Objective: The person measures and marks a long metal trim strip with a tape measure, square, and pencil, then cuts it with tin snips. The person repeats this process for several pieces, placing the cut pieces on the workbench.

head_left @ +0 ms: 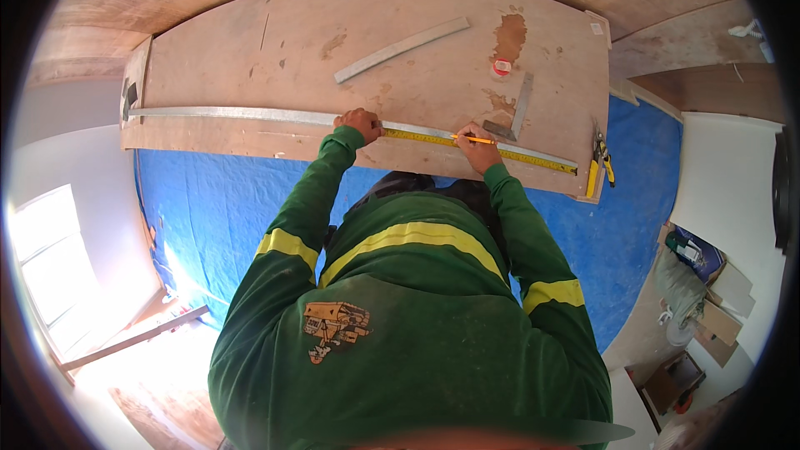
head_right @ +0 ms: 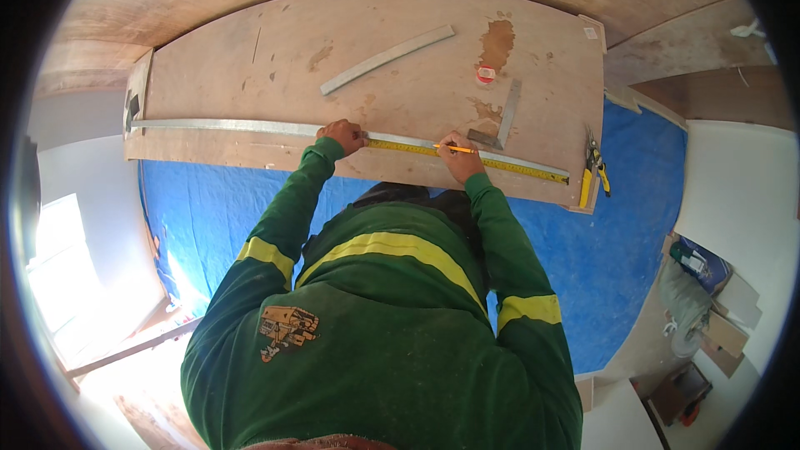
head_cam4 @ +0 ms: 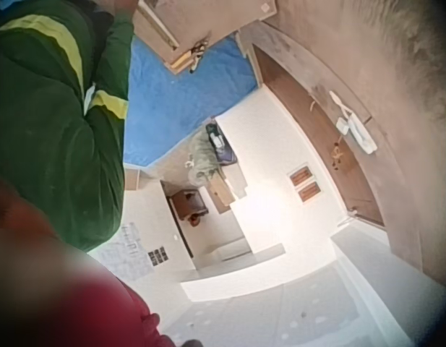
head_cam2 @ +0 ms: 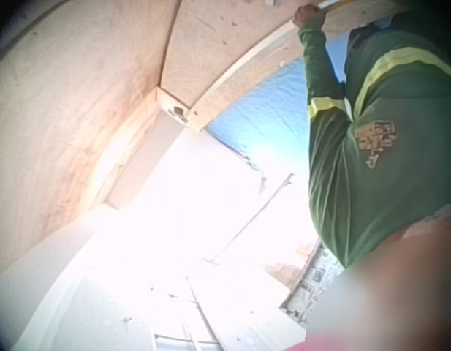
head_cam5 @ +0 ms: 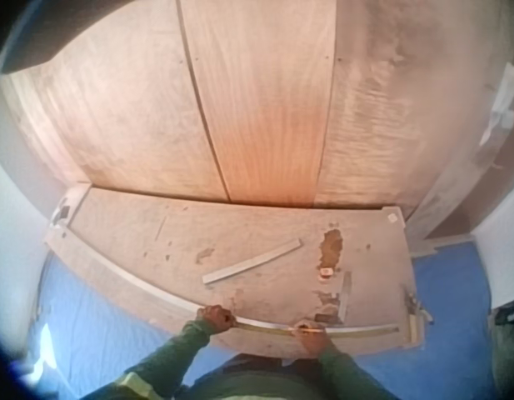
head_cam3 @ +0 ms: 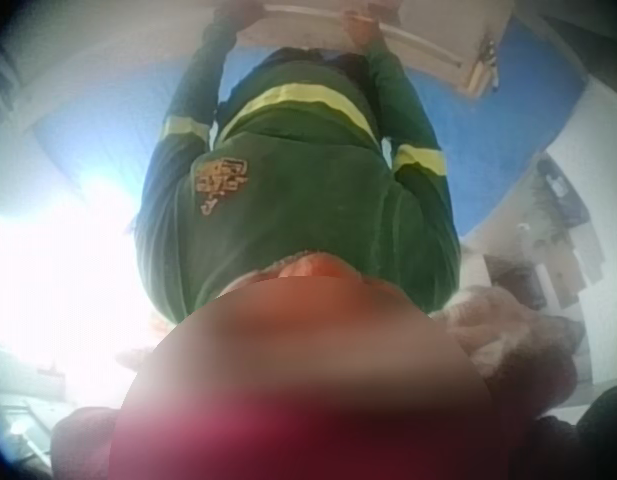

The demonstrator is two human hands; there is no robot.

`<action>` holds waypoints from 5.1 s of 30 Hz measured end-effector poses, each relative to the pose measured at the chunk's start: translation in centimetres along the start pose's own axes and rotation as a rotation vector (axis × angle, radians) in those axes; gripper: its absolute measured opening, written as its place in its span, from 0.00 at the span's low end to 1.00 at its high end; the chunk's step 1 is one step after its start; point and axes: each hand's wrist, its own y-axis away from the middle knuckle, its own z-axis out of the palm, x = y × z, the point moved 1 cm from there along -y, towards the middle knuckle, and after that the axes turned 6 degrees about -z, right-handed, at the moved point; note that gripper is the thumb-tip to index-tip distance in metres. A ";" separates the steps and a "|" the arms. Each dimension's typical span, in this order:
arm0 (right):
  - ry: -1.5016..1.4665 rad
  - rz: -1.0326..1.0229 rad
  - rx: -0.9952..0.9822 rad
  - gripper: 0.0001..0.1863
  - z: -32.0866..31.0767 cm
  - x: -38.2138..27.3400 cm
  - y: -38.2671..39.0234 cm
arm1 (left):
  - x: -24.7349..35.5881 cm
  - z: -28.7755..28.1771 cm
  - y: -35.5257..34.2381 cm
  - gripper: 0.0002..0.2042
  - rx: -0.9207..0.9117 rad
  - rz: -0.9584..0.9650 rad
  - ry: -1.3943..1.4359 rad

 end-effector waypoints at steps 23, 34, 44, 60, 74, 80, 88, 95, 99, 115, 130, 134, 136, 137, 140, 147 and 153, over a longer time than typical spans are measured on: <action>-0.018 0.082 -0.049 0.10 0.4 1.0 -0.3 | 0.0 -0.2 -0.1 0.14 -0.134 -0.015 -0.069; -0.023 0.037 -0.007 0.11 0.8 1.9 -0.2 | 0.0 -0.2 -0.3 0.14 -0.136 -0.006 -0.086; -0.163 0.065 0.372 0.11 -4.3 -2.5 2.3 | 1.7 0.9 0.5 0.16 -0.155 0.228 0.036; 0.382 0.646 0.466 0.32 -10.5 4.8 5.7 | 8.2 -0.8 -10.5 0.10 0.481 0.159 0.102; 0.175 0.703 0.384 0.31 -7.3 6.9 -1.2 | 7.8 -0.2 -7.6 0.31 0.685 0.324 0.075; 0.245 0.322 0.502 0.23 -6.4 9.0 5.6 | 6.9 0.6 -1.7 0.33 0.564 0.488 0.080; -0.108 0.427 0.568 0.16 -2.1 4.0 11.7 | 9.0 4.8 1.8 0.40 0.195 0.646 0.040; -0.108 0.491 0.486 0.18 4.6 2.1 7.5 | 9.5 4.9 2.0 0.44 0.111 0.782 0.181; -0.059 0.588 0.542 0.19 8.8 1.5 4.0 | 9.0 4.9 2.4 0.43 0.104 0.894 0.108; -0.062 0.737 0.737 0.18 10.6 -2.1 5.0 | 8.0 6.2 -0.4 0.27 0.203 0.970 0.115; -0.333 0.384 0.742 0.13 4.9 -5.4 8.6 | 7.5 7.1 -0.9 0.25 0.198 0.962 0.134; -0.197 0.268 0.685 0.15 5.5 -5.7 7.9 | 7.6 7.3 -1.1 0.25 0.230 0.992 0.161; -0.204 0.279 0.626 0.17 5.6 -6.0 7.8 | 7.5 7.4 -1.2 0.25 0.209 0.976 0.147; -0.184 0.239 0.596 0.16 5.6 -6.2 7.8 | 7.5 7.3 -1.2 0.26 0.231 0.998 0.170; -0.156 0.202 0.508 0.16 5.6 -6.9 7.4 | 7.3 7.2 -1.2 0.26 0.227 1.015 0.184; -0.091 0.145 0.481 0.17 6.0 -6.8 6.2 | 7.4 6.8 -0.9 0.27 0.217 1.022 0.163; -0.105 0.148 0.474 0.17 5.9 -6.6 6.6 | 7.7 6.8 -0.8 0.27 0.230 1.015 0.154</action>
